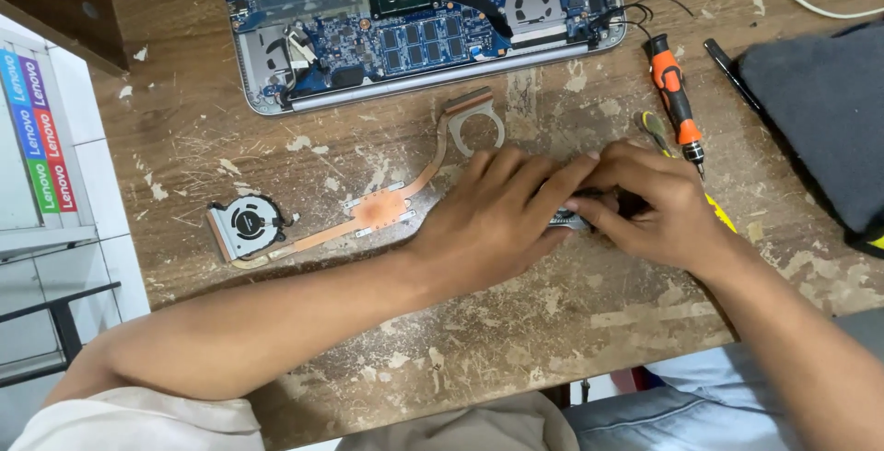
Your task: Using a screwdriver to disassemble or repair a laptop cooling fan on a workbench.
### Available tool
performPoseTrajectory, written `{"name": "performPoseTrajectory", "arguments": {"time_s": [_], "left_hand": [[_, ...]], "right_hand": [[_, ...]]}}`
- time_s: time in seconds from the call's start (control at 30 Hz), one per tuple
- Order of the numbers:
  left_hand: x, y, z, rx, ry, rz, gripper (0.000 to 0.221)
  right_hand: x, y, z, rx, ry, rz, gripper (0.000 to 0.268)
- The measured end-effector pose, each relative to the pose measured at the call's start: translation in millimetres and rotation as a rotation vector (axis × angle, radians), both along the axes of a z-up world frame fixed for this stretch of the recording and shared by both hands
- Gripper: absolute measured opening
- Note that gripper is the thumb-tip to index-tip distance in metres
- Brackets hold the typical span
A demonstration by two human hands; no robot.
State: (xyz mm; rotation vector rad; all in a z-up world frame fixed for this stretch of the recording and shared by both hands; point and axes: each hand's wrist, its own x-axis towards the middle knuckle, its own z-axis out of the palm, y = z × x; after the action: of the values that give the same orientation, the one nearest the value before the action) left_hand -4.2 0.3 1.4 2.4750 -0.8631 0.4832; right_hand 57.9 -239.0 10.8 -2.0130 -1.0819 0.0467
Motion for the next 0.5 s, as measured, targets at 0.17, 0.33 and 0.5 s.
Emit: {"name": "performPoseTrajectory", "arguments": {"time_s": [0.17,0.33,0.5], "left_hand": [[0.2,-0.1,-0.7,0.013,0.031,-0.006,0.083],[0.4,-0.2,-2.7,0.02,0.052,-0.008,0.085],[0.5,-1.1,-3.8,-0.012,0.078,-0.021,0.087]], "right_hand": [[-0.9,-0.4,-2.9,-0.006,-0.056,-0.041,0.015],[-0.7,3.9,2.8,0.003,-0.087,-0.024,0.015],[3.1,1.3,5.2,0.014,-0.003,0.051,0.018]]}}
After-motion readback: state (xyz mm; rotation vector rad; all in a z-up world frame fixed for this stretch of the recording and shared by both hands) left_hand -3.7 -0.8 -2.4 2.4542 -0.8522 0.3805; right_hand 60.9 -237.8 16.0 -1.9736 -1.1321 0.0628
